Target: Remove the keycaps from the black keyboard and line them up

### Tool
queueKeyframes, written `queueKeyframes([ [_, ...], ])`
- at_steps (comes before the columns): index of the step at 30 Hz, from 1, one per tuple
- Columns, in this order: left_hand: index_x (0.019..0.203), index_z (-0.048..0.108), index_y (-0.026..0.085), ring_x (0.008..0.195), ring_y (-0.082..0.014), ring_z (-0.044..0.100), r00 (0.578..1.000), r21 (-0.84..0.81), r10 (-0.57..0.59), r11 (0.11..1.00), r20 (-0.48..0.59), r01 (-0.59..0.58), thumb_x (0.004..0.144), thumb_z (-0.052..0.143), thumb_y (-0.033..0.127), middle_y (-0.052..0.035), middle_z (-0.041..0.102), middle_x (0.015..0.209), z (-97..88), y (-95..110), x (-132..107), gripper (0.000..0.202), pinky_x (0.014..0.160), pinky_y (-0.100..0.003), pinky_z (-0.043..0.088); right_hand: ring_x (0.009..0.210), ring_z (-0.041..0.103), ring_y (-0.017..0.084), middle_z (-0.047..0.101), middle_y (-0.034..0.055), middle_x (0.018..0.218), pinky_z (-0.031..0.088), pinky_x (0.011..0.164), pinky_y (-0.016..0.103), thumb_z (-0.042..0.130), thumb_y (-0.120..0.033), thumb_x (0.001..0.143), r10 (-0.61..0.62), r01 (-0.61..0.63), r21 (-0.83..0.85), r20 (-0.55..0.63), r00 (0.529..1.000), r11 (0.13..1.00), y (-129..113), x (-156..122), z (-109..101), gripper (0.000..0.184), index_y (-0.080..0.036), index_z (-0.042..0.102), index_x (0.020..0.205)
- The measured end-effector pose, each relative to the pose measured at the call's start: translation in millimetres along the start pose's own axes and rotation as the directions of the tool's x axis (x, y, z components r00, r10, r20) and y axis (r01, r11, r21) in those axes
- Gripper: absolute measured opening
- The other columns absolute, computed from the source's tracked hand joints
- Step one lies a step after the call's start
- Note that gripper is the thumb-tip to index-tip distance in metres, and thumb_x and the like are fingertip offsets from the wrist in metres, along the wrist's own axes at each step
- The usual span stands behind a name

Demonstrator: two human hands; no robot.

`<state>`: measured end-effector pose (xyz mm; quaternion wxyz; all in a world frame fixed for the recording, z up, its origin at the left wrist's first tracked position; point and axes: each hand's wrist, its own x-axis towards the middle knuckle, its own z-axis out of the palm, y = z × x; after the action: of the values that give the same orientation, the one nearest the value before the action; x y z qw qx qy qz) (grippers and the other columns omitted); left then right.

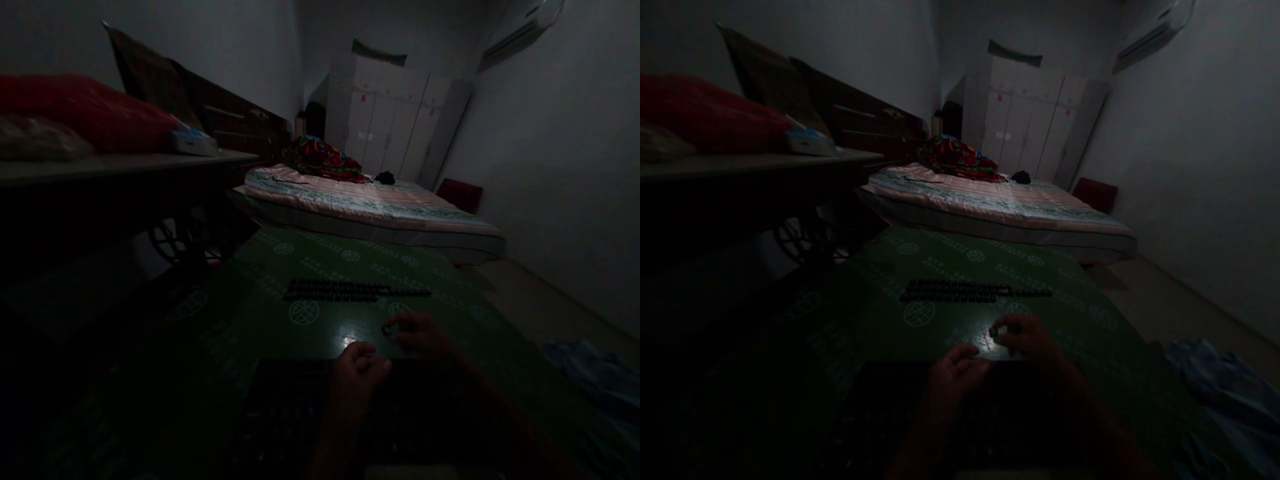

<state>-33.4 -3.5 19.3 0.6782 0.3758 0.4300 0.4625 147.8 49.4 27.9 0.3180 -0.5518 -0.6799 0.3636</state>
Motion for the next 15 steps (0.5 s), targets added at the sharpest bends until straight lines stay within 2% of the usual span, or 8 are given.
queueKeyframes([
  [3, 0.082, 0.054, 0.015, 0.061, -0.0136, 0.058, 1.000, 0.057, 0.010, 0.998, -0.015, -0.009, 0.054, 0.073, 0.036, -0.0033, 0.066, 0.070, 1.4, -8, 4, 0.040, 0.058, -0.023, 0.041, 0.044, 0.050, 0.010, 0.056, -0.0022, 0.051, 0.039, 0.046, 0.020, 0.058, -0.030, 0.067, 0.055, -0.087, -0.167, -0.191, 0.980, 0.982, 24, 40, -9, 0.027, -0.015, 0.069, 0.086],
  [4, 0.080, 0.055, 0.015, 0.059, -0.0132, 0.057, 1.000, 0.073, 0.004, 0.997, -0.005, -0.004, 0.054, 0.073, 0.037, -0.0023, 0.065, 0.067, 1.6, -11, 4, 0.039, 0.056, -0.023, 0.040, 0.045, 0.051, 0.011, 0.058, -0.0010, 0.053, 0.039, 0.046, 0.021, 0.057, -0.029, 0.066, 0.068, -0.111, -0.190, -0.220, 0.973, 0.975, 31, 51, -10, 0.027, -0.015, 0.069, 0.086],
  [8, 0.076, 0.055, 0.015, 0.056, -0.0135, 0.056, 1.000, 0.132, -0.009, 0.991, 0.026, 0.006, 0.054, 0.070, 0.036, -0.0008, 0.063, 0.063, 2.3, -19, 5, 0.034, 0.054, -0.023, 0.039, 0.056, 0.057, 0.014, 0.066, 0.0034, 0.067, 0.040, 0.051, 0.022, 0.060, -0.023, 0.063, 0.093, -0.166, -0.254, -0.276, 0.957, 0.953, 53, 78, -5, 0.025, -0.015, 0.071, 0.084],
  [15, 0.076, 0.057, 0.015, 0.056, -0.0128, 0.053, 0.999, 0.222, -0.014, 0.975, 0.040, 0.004, 0.058, 0.066, 0.032, 0.0007, 0.061, 0.062, 7.9, -18, -1, 0.026, 0.054, -0.022, 0.036, 0.065, 0.061, 0.016, 0.069, 0.0049, 0.075, 0.041, 0.055, 0.022, 0.059, -0.022, 0.065, 0.138, -0.230, -0.313, -0.289, 0.947, 0.922, 76, 94, 0, 0.030, -0.014, 0.071, 0.092],
])
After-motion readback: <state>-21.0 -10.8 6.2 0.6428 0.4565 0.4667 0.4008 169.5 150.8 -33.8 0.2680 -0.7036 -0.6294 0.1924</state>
